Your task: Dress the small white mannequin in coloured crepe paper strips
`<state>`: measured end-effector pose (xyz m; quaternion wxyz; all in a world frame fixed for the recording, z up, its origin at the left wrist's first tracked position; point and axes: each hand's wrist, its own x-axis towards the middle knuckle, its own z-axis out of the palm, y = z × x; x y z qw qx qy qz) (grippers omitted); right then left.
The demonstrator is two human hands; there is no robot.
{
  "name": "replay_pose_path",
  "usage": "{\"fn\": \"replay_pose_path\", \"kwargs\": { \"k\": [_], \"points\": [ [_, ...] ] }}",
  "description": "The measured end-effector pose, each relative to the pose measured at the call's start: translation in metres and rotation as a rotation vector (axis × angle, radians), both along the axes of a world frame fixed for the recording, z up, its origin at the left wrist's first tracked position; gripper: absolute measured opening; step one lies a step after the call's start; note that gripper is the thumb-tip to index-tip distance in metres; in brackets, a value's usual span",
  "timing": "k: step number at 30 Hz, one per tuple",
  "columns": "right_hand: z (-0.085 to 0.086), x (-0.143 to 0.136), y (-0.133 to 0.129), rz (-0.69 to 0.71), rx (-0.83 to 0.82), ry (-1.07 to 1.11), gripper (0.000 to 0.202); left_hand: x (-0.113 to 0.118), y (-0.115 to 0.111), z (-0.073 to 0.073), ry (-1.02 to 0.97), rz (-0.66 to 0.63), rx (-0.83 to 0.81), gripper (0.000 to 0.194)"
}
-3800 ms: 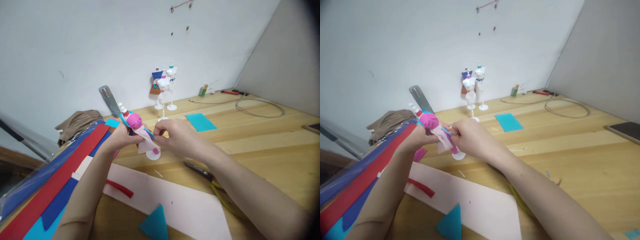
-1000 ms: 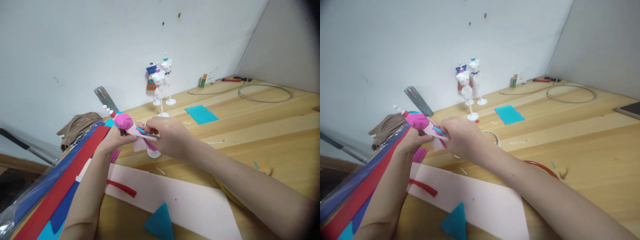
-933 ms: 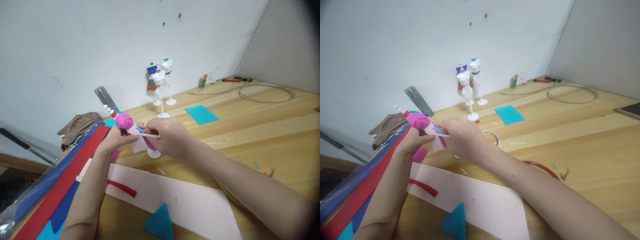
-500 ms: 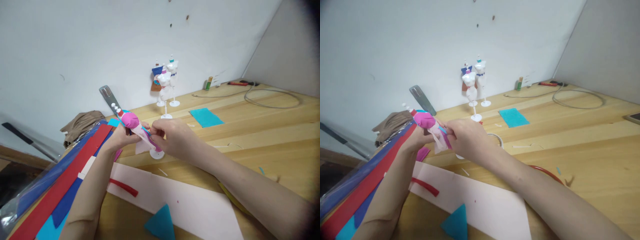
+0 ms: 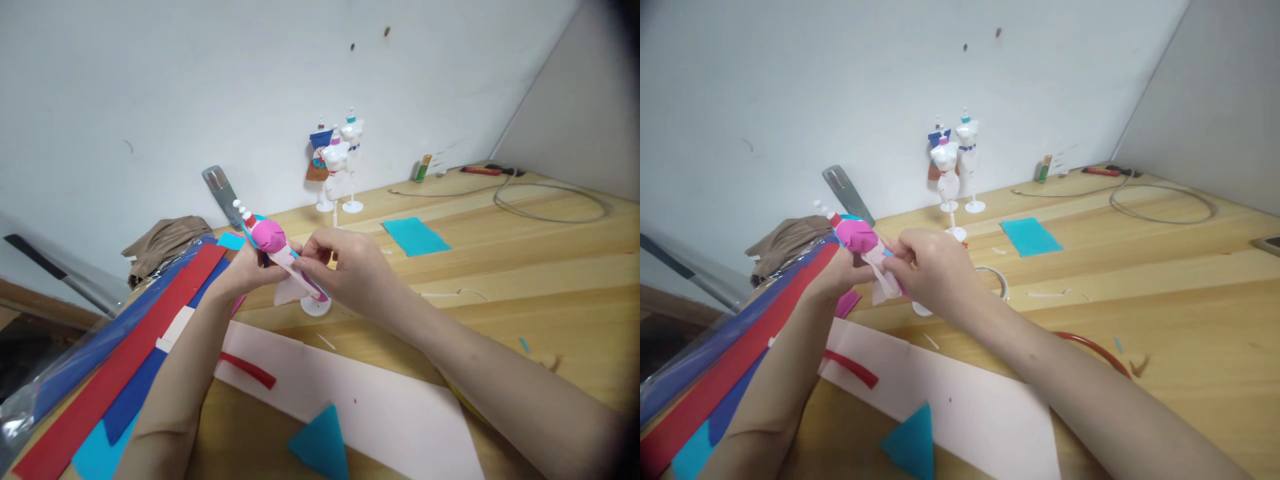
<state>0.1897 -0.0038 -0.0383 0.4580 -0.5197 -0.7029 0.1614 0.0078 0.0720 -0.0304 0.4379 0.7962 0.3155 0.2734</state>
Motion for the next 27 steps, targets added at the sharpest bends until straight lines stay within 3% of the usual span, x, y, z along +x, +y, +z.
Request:
{"fn": "replay_pose_path", "kwargs": {
  "k": [6, 14, 20, 27],
  "points": [
    [-0.003, -0.002, 0.006, 0.002, -0.063, 0.058, 0.023, -0.001, -0.001, -0.004, 0.025, 0.059, 0.024, 0.044],
    [-0.002, -0.006, 0.009, 0.004, -0.191, 0.138, 0.023, -0.004, 0.003, -0.005, 0.147, 0.005, 0.159, 0.034],
    [0.003, 0.004, 0.011, 0.047, -0.184, 0.17, 0.026, -0.005, 0.004, -0.006, 0.11, -0.041, 0.117, 0.036],
    [0.019, 0.019, 0.006, 0.05, -0.214, 0.268, 0.028, -0.01, 0.018, -0.019, 0.01, -0.069, 0.046, 0.062]
  ]
}}
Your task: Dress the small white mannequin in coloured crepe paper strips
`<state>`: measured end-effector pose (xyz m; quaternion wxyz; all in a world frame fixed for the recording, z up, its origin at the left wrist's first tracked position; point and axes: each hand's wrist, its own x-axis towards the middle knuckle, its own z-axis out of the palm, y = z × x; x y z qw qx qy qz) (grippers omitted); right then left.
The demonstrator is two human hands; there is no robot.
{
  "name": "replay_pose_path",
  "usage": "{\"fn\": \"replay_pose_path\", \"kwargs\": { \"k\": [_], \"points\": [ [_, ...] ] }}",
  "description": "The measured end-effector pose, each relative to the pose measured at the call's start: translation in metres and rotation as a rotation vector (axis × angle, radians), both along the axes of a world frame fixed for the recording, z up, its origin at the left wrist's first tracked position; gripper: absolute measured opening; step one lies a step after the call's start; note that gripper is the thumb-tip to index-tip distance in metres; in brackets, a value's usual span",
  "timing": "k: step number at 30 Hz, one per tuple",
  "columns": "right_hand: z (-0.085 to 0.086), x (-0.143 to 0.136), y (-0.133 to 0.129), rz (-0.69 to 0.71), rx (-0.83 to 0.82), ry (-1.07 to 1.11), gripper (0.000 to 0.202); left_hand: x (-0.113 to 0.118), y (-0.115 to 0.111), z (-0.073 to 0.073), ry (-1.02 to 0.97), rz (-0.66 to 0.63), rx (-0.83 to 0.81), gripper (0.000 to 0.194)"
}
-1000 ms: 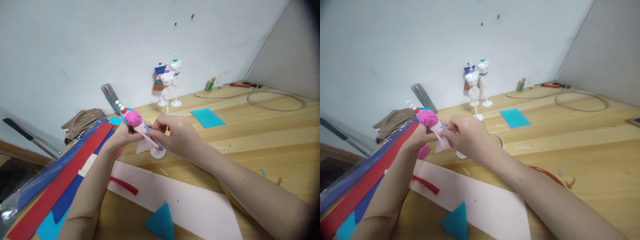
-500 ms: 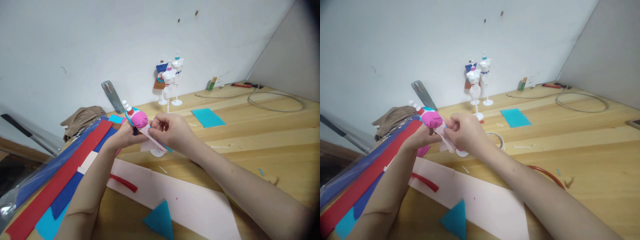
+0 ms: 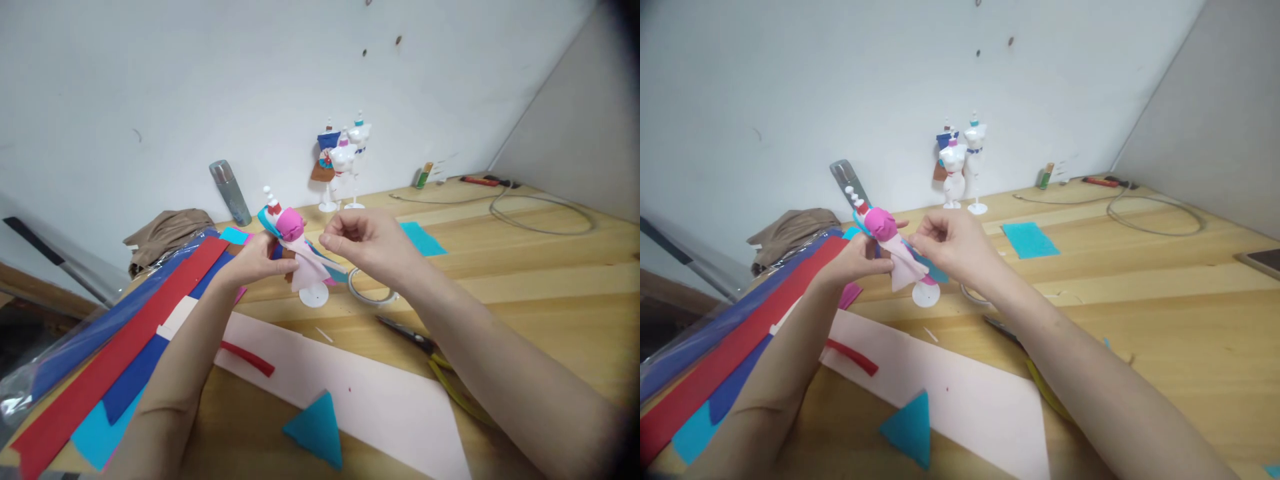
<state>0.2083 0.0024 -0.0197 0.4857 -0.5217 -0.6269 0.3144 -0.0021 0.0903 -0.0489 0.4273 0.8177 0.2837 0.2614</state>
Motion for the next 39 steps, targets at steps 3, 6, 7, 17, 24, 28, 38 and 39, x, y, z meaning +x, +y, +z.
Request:
{"fn": "replay_pose_path", "kwargs": {
  "k": [3, 6, 7, 17, 24, 28, 38, 39],
  "points": [
    [-0.003, 0.004, -0.001, 0.023, -0.006, -0.012, 0.024, 0.0, 0.008, -0.006, -0.086, -0.013, 0.025, 0.074],
    [-0.008, 0.007, 0.001, 0.082, -0.032, 0.026, 0.022, 0.001, 0.01, -0.007, -0.085, -0.039, 0.028, 0.083],
    [-0.009, 0.008, 0.002, 0.095, -0.043, 0.038, 0.022, 0.001, 0.009, -0.006, -0.068, -0.044, 0.021, 0.084],
    [-0.011, 0.02, 0.004, 0.209, -0.08, -0.091, 0.027, -0.004, 0.009, -0.001, -0.07, -0.102, -0.005, 0.071],
    [-0.016, 0.019, 0.004, 0.153, -0.173, -0.422, 0.023, -0.006, 0.006, 0.003, -0.03, -0.081, -0.017, 0.071],
    [-0.014, 0.014, 0.003, 0.068, -0.167, -0.529, 0.029, -0.008, 0.004, 0.007, -0.025, -0.08, -0.012, 0.07],
    [-0.02, -0.001, 0.001, -0.004, -0.123, -0.751, 0.036, -0.011, 0.01, 0.003, -0.061, -0.124, -0.005, 0.064],
    [-0.021, -0.002, 0.001, -0.018, -0.122, -0.761, 0.037, -0.011, 0.011, 0.002, -0.061, -0.12, -0.001, 0.064]
  ]
}}
